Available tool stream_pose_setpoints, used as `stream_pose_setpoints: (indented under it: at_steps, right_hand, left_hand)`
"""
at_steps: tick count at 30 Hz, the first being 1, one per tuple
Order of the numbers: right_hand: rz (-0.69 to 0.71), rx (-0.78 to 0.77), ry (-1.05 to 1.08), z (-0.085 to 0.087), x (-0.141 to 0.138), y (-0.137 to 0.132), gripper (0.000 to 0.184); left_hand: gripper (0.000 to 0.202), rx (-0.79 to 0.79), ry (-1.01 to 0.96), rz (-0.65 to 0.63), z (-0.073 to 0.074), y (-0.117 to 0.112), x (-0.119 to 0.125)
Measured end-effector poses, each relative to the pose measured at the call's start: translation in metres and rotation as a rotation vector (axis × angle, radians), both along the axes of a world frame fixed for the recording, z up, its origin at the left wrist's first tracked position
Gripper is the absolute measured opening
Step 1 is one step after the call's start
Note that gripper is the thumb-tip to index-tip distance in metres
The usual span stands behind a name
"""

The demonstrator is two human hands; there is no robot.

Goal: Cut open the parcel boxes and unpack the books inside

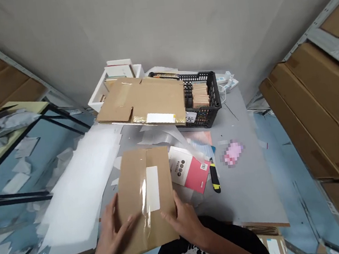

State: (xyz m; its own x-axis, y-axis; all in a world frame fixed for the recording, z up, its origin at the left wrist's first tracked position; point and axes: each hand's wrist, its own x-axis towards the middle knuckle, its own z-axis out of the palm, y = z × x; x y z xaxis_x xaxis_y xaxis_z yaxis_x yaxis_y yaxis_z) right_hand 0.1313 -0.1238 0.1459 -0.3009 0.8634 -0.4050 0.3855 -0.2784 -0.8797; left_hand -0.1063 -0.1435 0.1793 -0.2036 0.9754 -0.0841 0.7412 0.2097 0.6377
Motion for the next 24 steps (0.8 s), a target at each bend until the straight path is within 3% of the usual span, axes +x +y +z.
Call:
stream_pose_setpoints:
  at_steps: [3, 5, 7, 9, 13, 16, 20, 24]
  right_hand:
    - [0.010, 0.003, 0.001, 0.017, 0.001, -0.005, 0.076]
    - [-0.001, 0.036, -0.046, 0.025, 0.008, -0.005, 0.080]
    - [-0.013, 0.063, -0.104, 0.028, 0.018, -0.006, 0.082]
    - [-0.032, 0.073, -0.176, 0.023, 0.027, -0.007, 0.083]
    - [-0.064, 0.042, -0.304, 0.001, 0.033, -0.014, 0.081]
    - [-0.055, 0.054, -0.297, -0.016, 0.037, -0.015, 0.076]
    - [-0.134, 0.092, -0.283, -0.040, 0.069, 0.003, 0.043]
    - [-0.375, 0.158, -0.677, -0.082, 0.117, 0.036, 0.039]
  left_hand:
    - [0.065, 0.030, 0.047, -0.023, 0.014, -0.012, -0.001]
    - [0.066, 0.071, 0.061, -0.033, 0.015, -0.014, 0.007]
    - [0.071, 0.120, 0.057, -0.044, 0.006, -0.013, 0.020]
    - [0.076, 0.146, 0.035, -0.079, -0.013, -0.009, 0.033]
    - [0.078, 0.131, -0.014, -0.155, -0.062, 0.004, 0.045]
    - [0.076, 0.123, -0.008, -0.154, -0.088, 0.009, 0.045]
    - [0.075, 0.124, 0.052, -0.197, -0.096, 0.006, 0.045]
    - [0.074, 0.140, 0.108, -0.211, -0.095, 0.003, 0.049]
